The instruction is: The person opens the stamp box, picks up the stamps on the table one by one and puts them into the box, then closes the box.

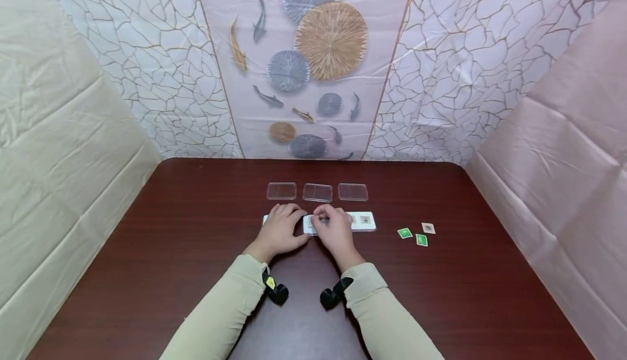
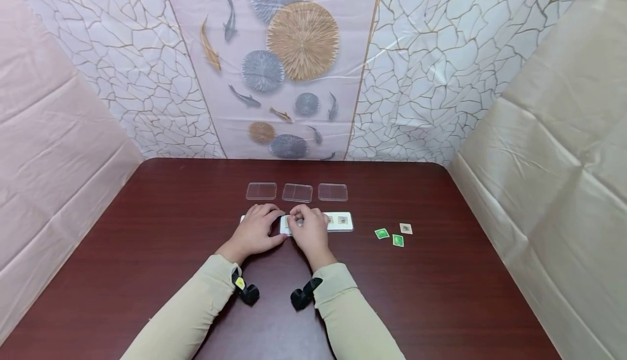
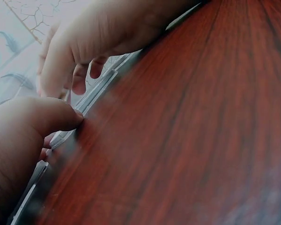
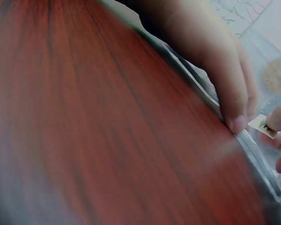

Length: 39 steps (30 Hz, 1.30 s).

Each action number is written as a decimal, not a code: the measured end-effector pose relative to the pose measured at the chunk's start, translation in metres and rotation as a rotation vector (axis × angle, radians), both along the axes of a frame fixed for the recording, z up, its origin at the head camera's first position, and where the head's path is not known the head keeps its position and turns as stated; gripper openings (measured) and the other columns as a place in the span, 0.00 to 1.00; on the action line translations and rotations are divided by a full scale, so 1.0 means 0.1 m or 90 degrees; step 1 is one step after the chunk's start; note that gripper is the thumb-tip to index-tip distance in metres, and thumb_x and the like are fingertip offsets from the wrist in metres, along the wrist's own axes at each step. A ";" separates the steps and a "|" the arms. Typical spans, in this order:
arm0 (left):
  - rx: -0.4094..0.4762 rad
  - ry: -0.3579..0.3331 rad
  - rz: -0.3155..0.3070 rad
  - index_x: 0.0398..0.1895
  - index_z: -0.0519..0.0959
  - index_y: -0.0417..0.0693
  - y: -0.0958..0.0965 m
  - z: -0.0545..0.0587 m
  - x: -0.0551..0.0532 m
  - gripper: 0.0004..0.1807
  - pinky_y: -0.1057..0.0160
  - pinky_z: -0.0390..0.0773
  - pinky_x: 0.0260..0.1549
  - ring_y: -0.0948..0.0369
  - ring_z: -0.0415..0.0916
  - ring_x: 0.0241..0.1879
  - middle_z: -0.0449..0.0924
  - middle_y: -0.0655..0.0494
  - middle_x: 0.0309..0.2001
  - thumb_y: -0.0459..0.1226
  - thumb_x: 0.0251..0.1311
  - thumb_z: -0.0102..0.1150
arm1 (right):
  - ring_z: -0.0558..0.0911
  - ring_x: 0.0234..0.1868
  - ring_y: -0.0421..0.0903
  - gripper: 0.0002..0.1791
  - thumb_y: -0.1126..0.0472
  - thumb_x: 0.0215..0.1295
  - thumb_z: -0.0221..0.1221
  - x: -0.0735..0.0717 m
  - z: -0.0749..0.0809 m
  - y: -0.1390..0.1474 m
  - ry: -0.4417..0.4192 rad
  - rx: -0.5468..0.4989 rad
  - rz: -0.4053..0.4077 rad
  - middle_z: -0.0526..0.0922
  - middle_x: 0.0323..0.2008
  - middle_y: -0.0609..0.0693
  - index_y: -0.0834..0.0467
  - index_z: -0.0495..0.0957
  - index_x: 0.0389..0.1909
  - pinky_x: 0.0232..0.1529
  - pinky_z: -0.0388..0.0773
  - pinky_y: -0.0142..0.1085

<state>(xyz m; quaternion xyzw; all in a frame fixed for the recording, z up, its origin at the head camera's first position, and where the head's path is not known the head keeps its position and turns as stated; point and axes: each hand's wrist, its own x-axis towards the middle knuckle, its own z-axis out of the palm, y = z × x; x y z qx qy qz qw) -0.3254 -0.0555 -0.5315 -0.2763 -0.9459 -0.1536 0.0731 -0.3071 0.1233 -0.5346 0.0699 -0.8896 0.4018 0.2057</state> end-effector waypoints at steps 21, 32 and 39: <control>-0.002 0.013 -0.015 0.60 0.79 0.49 0.00 0.04 0.01 0.30 0.44 0.58 0.70 0.51 0.70 0.62 0.75 0.51 0.58 0.54 0.58 0.62 | 0.72 0.41 0.48 0.04 0.56 0.62 0.68 -0.04 -0.01 -0.10 -0.014 0.192 -0.017 0.75 0.26 0.40 0.48 0.82 0.33 0.57 0.62 0.54; 0.004 0.021 -0.018 0.60 0.79 0.50 -0.01 0.00 0.00 0.30 0.43 0.58 0.70 0.50 0.70 0.63 0.75 0.51 0.59 0.56 0.58 0.62 | 0.74 0.43 0.50 0.06 0.52 0.66 0.66 -0.02 0.01 -0.05 0.045 0.211 -0.017 0.81 0.32 0.43 0.50 0.83 0.34 0.60 0.62 0.55; 0.011 0.020 -0.010 0.61 0.79 0.49 -0.02 0.00 0.00 0.31 0.44 0.59 0.70 0.51 0.70 0.63 0.75 0.52 0.59 0.55 0.57 0.65 | 0.76 0.43 0.58 0.06 0.57 0.66 0.62 -0.02 0.06 0.32 0.210 0.174 -0.024 0.84 0.36 0.52 0.55 0.83 0.36 0.57 0.65 0.56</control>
